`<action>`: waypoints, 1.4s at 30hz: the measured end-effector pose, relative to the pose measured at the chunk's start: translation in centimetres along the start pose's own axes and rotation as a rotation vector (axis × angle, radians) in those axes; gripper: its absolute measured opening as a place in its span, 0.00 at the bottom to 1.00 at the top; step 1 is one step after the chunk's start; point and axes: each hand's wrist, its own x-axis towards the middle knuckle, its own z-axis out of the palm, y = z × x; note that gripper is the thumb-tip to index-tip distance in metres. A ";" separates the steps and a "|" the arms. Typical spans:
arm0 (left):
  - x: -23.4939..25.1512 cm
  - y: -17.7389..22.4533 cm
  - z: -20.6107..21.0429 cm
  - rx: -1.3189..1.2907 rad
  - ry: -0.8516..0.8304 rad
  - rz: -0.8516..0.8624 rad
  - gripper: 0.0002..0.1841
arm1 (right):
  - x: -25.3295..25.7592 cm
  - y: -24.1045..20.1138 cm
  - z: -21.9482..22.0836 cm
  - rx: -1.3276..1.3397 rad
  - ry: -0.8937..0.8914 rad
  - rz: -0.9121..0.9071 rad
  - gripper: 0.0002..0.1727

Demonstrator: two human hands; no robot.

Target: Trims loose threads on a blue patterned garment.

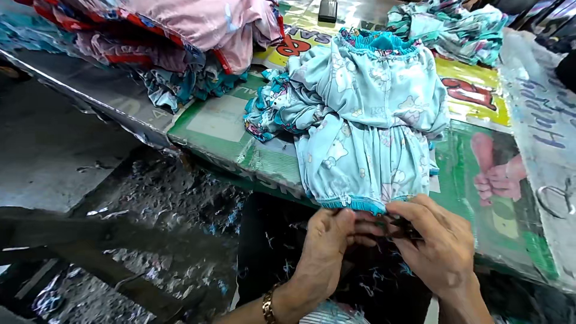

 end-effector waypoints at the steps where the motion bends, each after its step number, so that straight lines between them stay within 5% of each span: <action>1: 0.4 0.3 0.6 -0.082 0.082 0.034 0.11 | -0.1 0.0 -0.2 0.023 0.009 -0.006 0.08; 3: 0.9 0.3 1.1 -0.113 0.159 0.171 0.06 | -0.2 0.0 -0.2 0.045 0.011 -0.003 0.08; 8: 0.9 0.5 0.4 0.159 0.056 0.493 0.07 | 1.1 -0.7 -0.4 0.351 0.073 0.075 0.15; 18: 1.2 0.4 0.0 0.017 0.055 0.439 0.11 | 1.3 -3.0 1.2 0.083 0.209 -0.174 0.04; 20: 1.6 0.5 0.0 -0.047 0.051 0.419 0.11 | 1.0 -3.3 0.4 0.108 0.162 -0.123 0.05; 24: 2.1 1.0 0.1 -0.113 0.045 0.387 0.10 | 1.2 -2.5 -1.0 0.239 0.002 0.101 0.24; 42: 1.7 0.8 0.6 -0.032 0.059 0.441 0.10 | 2.2 -0.8 0.6 0.470 0.062 0.059 0.08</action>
